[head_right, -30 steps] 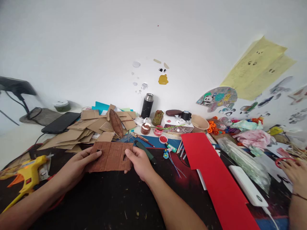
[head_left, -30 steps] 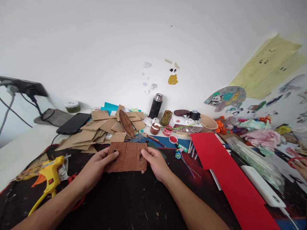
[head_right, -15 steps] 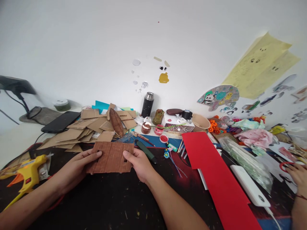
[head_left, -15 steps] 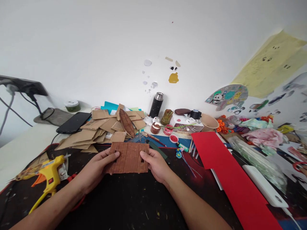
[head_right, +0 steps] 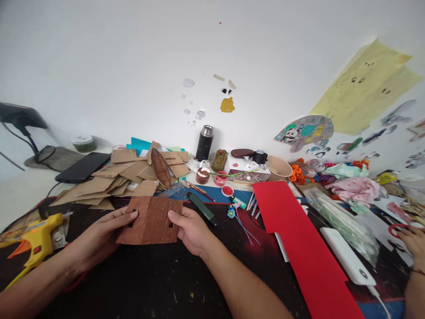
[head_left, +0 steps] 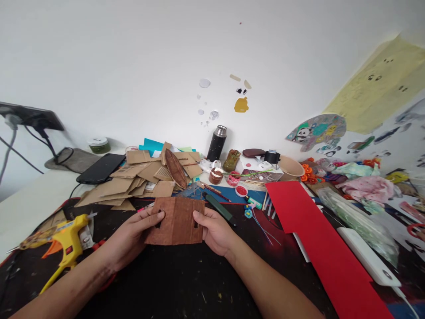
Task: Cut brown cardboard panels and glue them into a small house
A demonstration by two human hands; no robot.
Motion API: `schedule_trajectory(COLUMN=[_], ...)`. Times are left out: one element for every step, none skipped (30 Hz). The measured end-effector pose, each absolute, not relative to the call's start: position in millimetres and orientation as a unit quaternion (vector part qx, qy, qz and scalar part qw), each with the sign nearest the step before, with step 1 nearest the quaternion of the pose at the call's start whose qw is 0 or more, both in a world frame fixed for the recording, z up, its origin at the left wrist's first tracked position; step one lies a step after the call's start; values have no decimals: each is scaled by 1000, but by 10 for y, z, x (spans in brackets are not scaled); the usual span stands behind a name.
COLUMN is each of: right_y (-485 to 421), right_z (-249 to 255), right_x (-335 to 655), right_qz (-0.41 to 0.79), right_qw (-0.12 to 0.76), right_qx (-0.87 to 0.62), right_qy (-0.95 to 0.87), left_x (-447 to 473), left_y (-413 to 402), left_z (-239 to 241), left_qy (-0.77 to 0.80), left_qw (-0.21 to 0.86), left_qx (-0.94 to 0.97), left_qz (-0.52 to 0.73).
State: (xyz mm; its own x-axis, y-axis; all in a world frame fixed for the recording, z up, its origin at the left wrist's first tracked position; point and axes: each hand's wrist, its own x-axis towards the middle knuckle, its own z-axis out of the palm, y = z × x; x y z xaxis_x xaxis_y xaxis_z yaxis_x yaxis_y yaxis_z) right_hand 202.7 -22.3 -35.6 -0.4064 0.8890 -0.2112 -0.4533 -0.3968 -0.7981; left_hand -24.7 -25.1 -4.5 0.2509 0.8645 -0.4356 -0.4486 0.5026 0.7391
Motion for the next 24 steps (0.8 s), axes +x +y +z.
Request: schedule_trajectory(right_y=[-227, -232, -236, -240, -245, -250, -254, -259, -264, -268, -271, -274, -276, -278, -280, -283, -286, -291, -297, -304, -311, -318, -324, -328], right_z=[-362, -368, -374, -378, -380, -379, -377, -374, -369, -363, -358, -353, -349, -346, -343, -342, -340, -338, -337, -335, -332, -330, -329, -328], right_x=[2022, 2016, 2011, 2006, 2002, 1998, 1997, 1996, 1996, 1996, 1996, 1996, 1994, 1991, 1987, 1982, 1976, 1971, 1965, 1961, 1958, 1955, 1954, 1953], right_qz=[773, 776, 778, 780, 781, 782, 782, 782, 782, 782, 782, 783, 784, 785, 786, 786, 785, 785, 786, 786, 787, 789, 790, 791], right_qw=[436, 436, 436, 436, 436, 437, 437, 437, 437, 436, 435, 433, 432, 431, 430, 429, 430, 430, 430, 427, 425, 422, 419, 416], right_qx=[-320, -313, -308, -303, -300, -299, -297, -297, -296, -295, -294, -293, -292, -290, -289, -289, -288, -287, -287, -287, -288, -289, -291, -292], right_qy=[-332, -332, -331, -330, -330, -330, -330, -331, -332, -334, -335, -336, -337, -337, -338, -339, -340, -340, -341, -341, -341, -341, -340, -340], left_x=[-247, -247, -247, -249, -251, -255, -259, -263, -268, -273, -278, -282, -287, -292, -297, -303, -310, -318, -327, -337, -347, -358, -367, -373], left_y=[-255, -259, -263, -267, -271, -275, -277, -279, -280, -280, -278, -276, -275, -273, -273, -274, -276, -278, -281, -284, -288, -290, -293, -294], left_z=[-42, -39, -36, -34, -34, -38, -44, -54, -67, -82, -97, -113, -126, -137, -145, -151, -154, -155, -155, -155, -156, -158, -160, -163], left_qy=[429, 428, 426, 424, 421, 418, 415, 411, 408, 405, 402, 400, 398, 396, 394, 392, 391, 391, 392, 393, 394, 394, 394, 394], left_qw=[755, 757, 760, 762, 764, 765, 767, 768, 771, 773, 776, 779, 782, 785, 788, 790, 791, 793, 794, 795, 796, 797, 797, 797], left_qx=[239, 237, 235, 234, 233, 232, 231, 231, 232, 235, 239, 243, 248, 251, 254, 255, 254, 253, 252, 253, 255, 259, 263, 268], left_qz=[434, 432, 431, 431, 431, 431, 432, 432, 431, 428, 423, 417, 410, 405, 400, 398, 395, 392, 389, 386, 382, 378, 374, 371])
